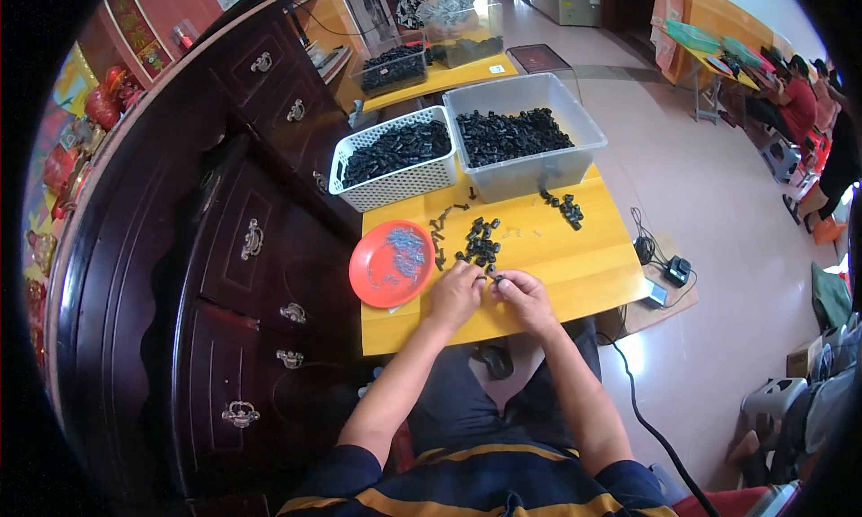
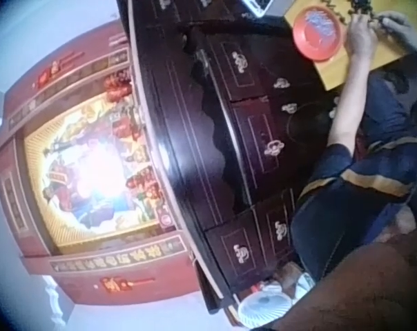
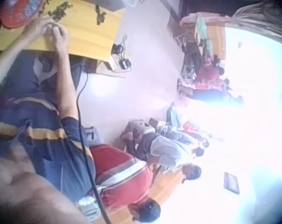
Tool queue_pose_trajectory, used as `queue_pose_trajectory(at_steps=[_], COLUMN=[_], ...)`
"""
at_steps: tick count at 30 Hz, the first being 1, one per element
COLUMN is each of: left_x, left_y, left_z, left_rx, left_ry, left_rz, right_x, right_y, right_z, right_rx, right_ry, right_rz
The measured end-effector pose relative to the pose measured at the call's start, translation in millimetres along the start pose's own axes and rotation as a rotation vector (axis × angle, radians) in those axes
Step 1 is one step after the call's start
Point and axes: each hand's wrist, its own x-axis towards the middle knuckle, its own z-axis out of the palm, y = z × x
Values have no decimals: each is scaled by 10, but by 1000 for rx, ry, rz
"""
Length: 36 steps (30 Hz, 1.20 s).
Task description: The person assembles small black plastic parts by hand on a workbench.
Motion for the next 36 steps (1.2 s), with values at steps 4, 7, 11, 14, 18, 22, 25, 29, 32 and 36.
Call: queue_pose_trajectory(at_steps=[4,7,11,14,18,22,25,29,32,36], left_x=[-100,-173,-130,-46,8,16,11,16,25,28], left_y=[-37,-115,-66,89,114,78,78,80,61,19], left_z=[-53,-73,-197,-336,-385,-324,-289,-310,-350,-372], left_rx=[-135,-573,-840,-972,-986,-989,-1054,-1078,-1033,-978], left_ry=[38,44,33,-35,-160,-230,-244,-270,-303,-328], left_rz=[-46,-301,-357,-349,-347,-335,-349,-381,-403,-407], right_x=[-2,-4,-10,-8,1,2,-3,-7,-6,-4], right_y=[18,27,17,7,-6,-16,-32,-28,29,48], right_z=[1,34,17,9,0,-27,-6,-6,-27,35], right_rx=[-17,-57,-87,-37,-2,5,19,21,-16,-130], right_ry=[-8,-8,-7,-2,-9,-22,-39,-38,-49,-69], right_rz=[-6,11,8,-4,14,24,34,30,21,2])
